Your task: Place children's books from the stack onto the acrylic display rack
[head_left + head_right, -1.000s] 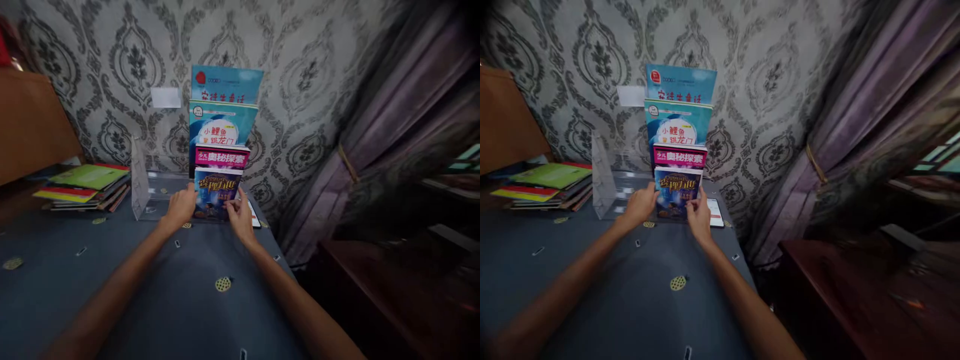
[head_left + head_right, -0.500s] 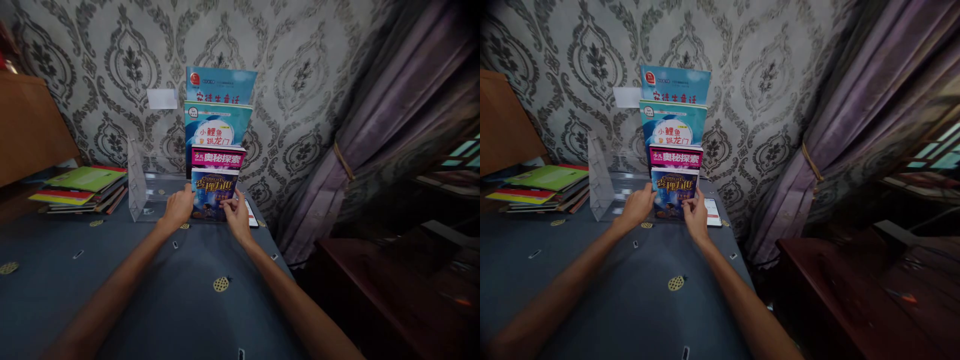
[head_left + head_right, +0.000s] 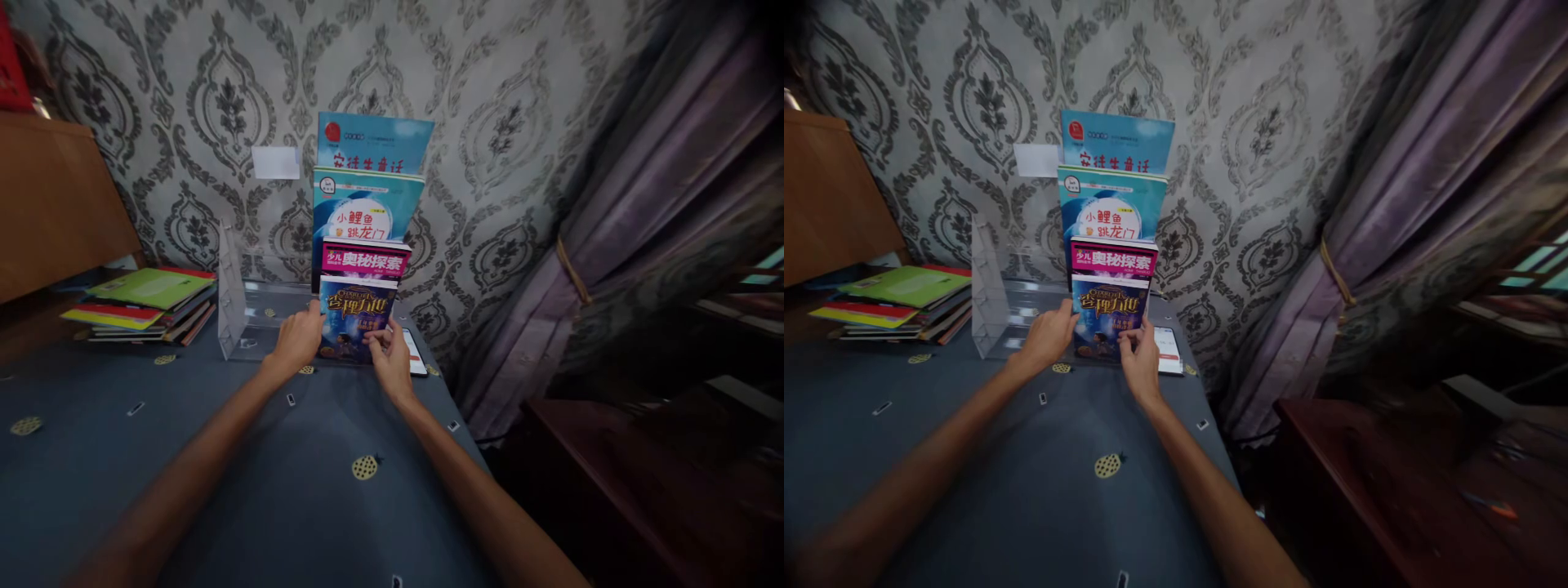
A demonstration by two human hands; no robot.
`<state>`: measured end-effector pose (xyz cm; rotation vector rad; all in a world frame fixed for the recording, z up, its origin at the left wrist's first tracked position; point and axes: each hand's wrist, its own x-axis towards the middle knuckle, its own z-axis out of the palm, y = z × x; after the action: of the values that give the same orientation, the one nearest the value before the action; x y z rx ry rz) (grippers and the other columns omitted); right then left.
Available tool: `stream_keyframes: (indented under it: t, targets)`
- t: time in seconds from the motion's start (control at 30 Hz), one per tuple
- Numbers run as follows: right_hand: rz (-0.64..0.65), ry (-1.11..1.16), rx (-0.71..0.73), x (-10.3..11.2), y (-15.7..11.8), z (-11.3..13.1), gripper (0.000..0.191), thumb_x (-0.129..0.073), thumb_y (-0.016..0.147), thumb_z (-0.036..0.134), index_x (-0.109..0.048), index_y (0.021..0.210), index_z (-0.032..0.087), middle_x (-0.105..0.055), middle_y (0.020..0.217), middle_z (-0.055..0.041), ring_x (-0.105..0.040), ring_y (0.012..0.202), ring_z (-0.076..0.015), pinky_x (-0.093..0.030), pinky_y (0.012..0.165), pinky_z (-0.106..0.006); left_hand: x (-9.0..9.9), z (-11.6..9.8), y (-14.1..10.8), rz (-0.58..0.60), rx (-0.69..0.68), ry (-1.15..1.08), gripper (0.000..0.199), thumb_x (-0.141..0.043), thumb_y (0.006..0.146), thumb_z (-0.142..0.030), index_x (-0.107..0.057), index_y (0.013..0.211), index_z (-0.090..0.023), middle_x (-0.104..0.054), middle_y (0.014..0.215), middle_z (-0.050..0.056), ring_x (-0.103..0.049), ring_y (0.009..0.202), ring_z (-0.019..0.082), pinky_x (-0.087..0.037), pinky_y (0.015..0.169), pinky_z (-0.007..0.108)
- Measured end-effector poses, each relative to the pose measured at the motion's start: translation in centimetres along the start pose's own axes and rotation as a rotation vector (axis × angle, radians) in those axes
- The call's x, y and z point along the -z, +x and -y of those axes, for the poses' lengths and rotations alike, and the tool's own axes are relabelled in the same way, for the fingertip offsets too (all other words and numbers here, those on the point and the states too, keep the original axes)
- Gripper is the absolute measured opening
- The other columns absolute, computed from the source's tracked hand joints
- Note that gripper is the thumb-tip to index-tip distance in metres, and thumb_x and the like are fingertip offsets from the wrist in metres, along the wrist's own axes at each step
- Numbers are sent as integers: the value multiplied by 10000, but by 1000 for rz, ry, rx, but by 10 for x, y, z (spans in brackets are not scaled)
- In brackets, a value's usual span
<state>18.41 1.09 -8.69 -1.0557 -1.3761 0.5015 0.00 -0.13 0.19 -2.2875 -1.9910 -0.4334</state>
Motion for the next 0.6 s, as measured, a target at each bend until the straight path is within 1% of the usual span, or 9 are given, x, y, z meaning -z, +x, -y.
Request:
stream_keyframes:
  t: [0.17, 0.3, 0.43, 0.53, 0.6]
  targets:
    - [3, -1, -6, -1, -2, 3, 586, -535, 846, 338, -423, 1389, 146, -726, 912, -67, -692, 870, -253, -517, 874, -435, 0, 2, 1, -1, -8, -22, 307, -322, 1067, -308, -498, 1254, -140, -749, 1072, 173, -731, 1019, 313, -525, 813, 365]
    - [4, -33, -25, 1, -1, 4, 576, -543, 833, 340, -447, 1364, 138, -740, 894, -70, -704, 847, -261, -531, 840, -429, 2, 1, 0, -4, -8, -21, 315, -316, 1068, -312, -497, 1260, -140, -750, 1076, 166, -729, 1017, 324, -528, 813, 379]
    - [25, -138, -70, 6, 6, 9, 464, -544, 813, 280, -535, 1261, 159, -756, 833, -58, -716, 789, -250, -540, 784, -384, 3, 0, -2, 4, 5, -3, 310, -329, 1064, -307, -496, 1261, -135, -746, 1082, 176, -728, 1019, 315, -529, 826, 380]
    - [88, -243, -124, 11, 11, 17, 352, -546, 795, 230, -600, 1136, 164, -754, 773, -54, -726, 719, -237, -536, 705, -334, 3, 0, -2, 5, -2, -8, 297, -329, 1063, -292, -499, 1249, -135, -742, 1093, 184, -728, 1023, 306, -528, 832, 376]
    - [134, -247, -158, 13, 13, 23, 303, -546, 803, 220, -611, 1095, 168, -749, 742, -43, -730, 666, -221, -531, 648, -303, 2, 1, -2, 3, -7, -14, 290, -332, 1063, -287, -498, 1246, -136, -743, 1097, 183, -728, 1027, 305, -526, 832, 372]
